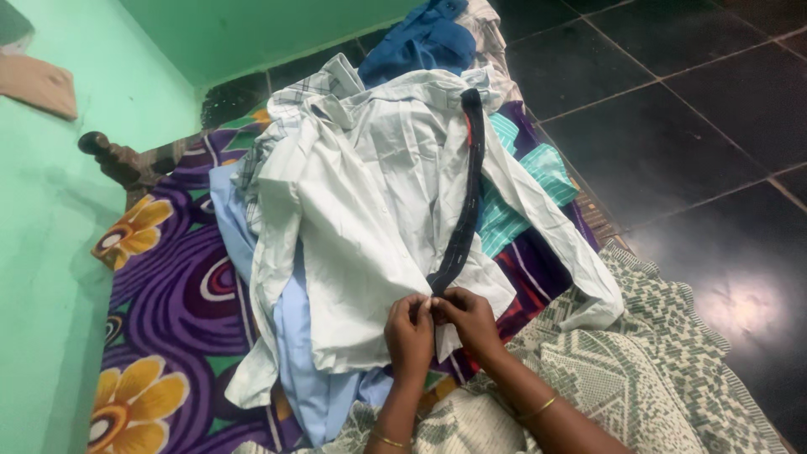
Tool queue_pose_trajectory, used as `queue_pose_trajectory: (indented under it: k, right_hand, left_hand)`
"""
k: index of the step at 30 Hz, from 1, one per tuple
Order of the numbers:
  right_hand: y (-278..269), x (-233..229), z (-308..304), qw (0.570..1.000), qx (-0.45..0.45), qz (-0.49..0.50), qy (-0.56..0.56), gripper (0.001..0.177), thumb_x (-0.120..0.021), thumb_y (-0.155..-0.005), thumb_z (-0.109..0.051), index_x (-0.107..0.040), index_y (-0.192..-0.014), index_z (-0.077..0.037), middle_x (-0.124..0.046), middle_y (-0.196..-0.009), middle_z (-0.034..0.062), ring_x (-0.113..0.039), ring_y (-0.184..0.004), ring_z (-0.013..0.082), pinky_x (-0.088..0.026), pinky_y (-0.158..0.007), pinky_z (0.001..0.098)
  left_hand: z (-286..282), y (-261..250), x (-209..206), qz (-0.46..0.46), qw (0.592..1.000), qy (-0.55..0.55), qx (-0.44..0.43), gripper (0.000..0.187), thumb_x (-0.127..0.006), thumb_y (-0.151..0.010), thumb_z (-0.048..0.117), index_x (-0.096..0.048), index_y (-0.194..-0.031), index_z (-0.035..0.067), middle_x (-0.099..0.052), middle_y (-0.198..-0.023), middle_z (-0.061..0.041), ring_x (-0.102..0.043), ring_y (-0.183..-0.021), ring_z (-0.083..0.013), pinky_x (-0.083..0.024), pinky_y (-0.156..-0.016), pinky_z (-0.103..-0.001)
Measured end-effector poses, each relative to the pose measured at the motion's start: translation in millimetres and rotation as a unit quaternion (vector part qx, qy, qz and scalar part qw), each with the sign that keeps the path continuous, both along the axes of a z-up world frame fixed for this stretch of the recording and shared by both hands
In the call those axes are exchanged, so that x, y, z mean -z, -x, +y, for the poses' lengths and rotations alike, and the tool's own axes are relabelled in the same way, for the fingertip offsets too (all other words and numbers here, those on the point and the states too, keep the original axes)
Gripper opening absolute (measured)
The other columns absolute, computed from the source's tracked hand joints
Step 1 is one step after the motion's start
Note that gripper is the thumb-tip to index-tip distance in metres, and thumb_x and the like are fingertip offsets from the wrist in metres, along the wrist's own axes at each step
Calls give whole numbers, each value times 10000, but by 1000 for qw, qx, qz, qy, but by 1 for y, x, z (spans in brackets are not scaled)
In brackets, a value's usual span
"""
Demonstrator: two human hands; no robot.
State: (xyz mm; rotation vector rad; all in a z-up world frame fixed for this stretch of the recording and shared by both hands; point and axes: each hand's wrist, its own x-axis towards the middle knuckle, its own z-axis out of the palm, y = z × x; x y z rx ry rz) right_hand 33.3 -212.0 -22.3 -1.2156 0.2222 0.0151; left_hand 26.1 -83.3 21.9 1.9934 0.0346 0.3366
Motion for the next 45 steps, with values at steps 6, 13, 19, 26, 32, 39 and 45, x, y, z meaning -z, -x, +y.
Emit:
queue_pose_trajectory:
  k: [6, 13, 19, 26, 32, 39, 45]
  right_hand:
    - [-14, 6, 1, 1000, 15, -3, 3, 156, -747, -888, -79, -685, -949, 49, -723, -819, 80, -677, -719, 140, -550, -669, 273]
    - [-26, 15, 0, 997, 4, -17, 70, 147, -728, -889, -64, -686, -945, 65, -727, -787, 82, -689, -720, 132, -555, -668, 258]
    - [-29, 8, 4, 995, 33, 31, 92, 181, -735, -862, -72, -689, -968, 68, -729, -806, 77, -687, -725, 118, -565, -661, 263]
    - [-22, -14, 10, 970, 80, 20, 228, 188, -782, -845, -89, -728, -942, 63, -709, -800, 79, -644, -712, 112, -535, -643, 257]
    - [-22, -7, 12, 985, 85, 29, 145, 197, -770, -841, -78, -735, -991, 45, -741, -849, 83, -697, -737, 118, -566, -675, 255]
    - [-14, -15, 14, 957, 92, -39, 271, 195, -788, -826, -89, -751, -961, 46, -742, -844, 75, -712, -734, 129, -567, -674, 275]
    - [0, -6, 14, 976, 54, -66, 199, 156, -746, -887, -94, -732, -927, 57, -766, -803, 101, -740, -720, 139, -592, -663, 283]
  left_hand:
    - [-3, -13, -2, 86, 985, 149, -19, 172, -734, -905, 158, -738, -1003, 17, -789, -894, -97, -749, -786, -178, -600, -722, -301]
    - [-2, -24, 5, 15, 991, 127, -37, 191, -751, -877, 108, -792, -1041, 19, -803, -973, -86, -758, -873, -154, -588, -786, -281]
    - [-4, -37, 17, 87, 981, 164, -52, 173, -791, -839, 99, -805, -982, 3, -829, -914, -91, -776, -814, -141, -605, -764, -270]
    - [-9, -37, 22, 126, 972, 186, -75, 156, -796, -836, 101, -793, -930, -24, -821, -862, -101, -766, -770, -142, -612, -723, -266]
    - [-6, -41, 28, 139, 968, 203, -43, 185, -769, -874, 132, -794, -968, -26, -815, -863, -92, -748, -759, -133, -603, -709, -263]
    - [2, -41, 42, 185, 929, 319, -22, 231, -749, -887, 126, -772, -1000, -75, -785, -871, -120, -728, -736, -162, -603, -689, -280]
    - [13, -29, 57, 201, 908, 368, -17, 247, -757, -886, 126, -767, -996, -96, -767, -857, -126, -711, -718, -175, -602, -684, -292]
